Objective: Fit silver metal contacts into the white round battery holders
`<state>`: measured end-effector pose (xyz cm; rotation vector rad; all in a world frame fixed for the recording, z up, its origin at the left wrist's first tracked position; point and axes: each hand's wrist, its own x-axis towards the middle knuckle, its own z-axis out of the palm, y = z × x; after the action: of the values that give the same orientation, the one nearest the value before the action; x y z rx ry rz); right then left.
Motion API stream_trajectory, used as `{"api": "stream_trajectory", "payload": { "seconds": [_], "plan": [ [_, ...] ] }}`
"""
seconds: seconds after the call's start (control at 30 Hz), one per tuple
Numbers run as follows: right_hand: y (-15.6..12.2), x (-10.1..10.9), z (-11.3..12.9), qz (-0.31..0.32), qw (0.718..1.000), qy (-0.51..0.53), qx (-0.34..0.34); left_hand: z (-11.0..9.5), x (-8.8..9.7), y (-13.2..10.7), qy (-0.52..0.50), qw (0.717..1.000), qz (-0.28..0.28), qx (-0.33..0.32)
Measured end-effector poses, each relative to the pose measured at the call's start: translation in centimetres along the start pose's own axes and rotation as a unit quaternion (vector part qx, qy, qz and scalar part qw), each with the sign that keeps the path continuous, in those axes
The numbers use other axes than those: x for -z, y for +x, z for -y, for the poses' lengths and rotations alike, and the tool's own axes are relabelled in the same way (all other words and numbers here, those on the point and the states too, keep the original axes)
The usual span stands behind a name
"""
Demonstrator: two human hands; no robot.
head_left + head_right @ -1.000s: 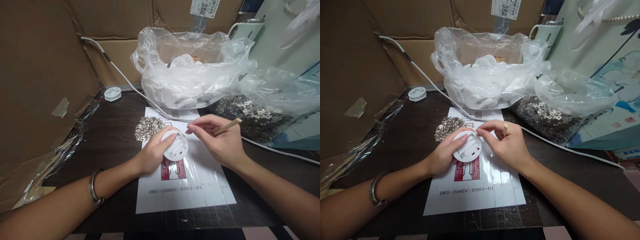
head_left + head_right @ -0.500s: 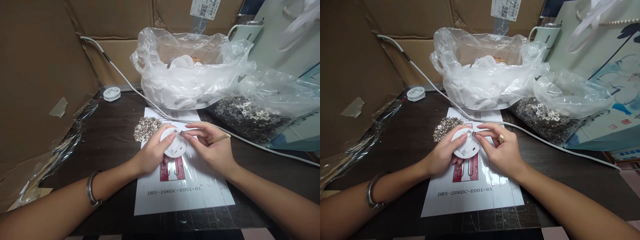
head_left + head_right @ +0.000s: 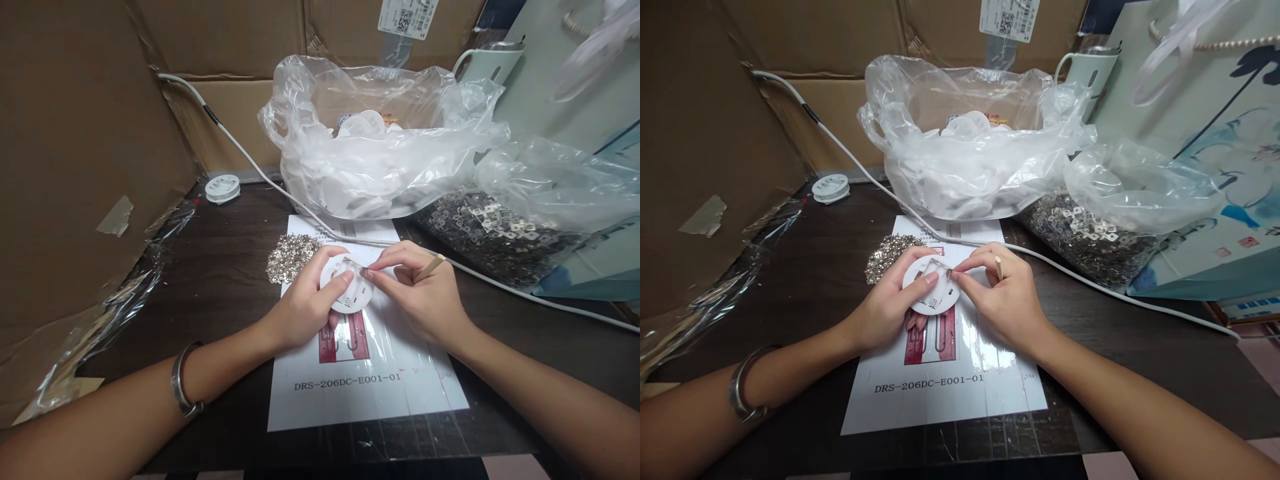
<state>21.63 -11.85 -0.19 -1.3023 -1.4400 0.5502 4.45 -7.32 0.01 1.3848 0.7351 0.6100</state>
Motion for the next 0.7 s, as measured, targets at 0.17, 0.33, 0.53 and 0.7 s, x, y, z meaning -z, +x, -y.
{"api": "stream_trajectory", "payload": {
  "seconds": [0.17,0.33,0.53,0.7],
  "plan": [
    [0.19,0.44,-0.03,0.017,0.999,-0.027,0.008,0.04,-0.09,-0.11,0.028,0.999,-0.017,0.018],
    [0.29,0.78,0.09,0.032,0.994,-0.086,0.055,-0.17,-0.26,-0.20,0.065,0.997,-0.028,0.009],
    [0.32,0.74,0.35,0.062,0.987,-0.120,0.091,-0.38,-0.24,-0.21,0.179,0.981,-0.045,-0.068],
    [0.27,0.83,0.44,0.073,0.986,-0.122,0.088,-0.46,-0.36,-0.18,0.195,0.977,-0.037,-0.078]
  ]
}}
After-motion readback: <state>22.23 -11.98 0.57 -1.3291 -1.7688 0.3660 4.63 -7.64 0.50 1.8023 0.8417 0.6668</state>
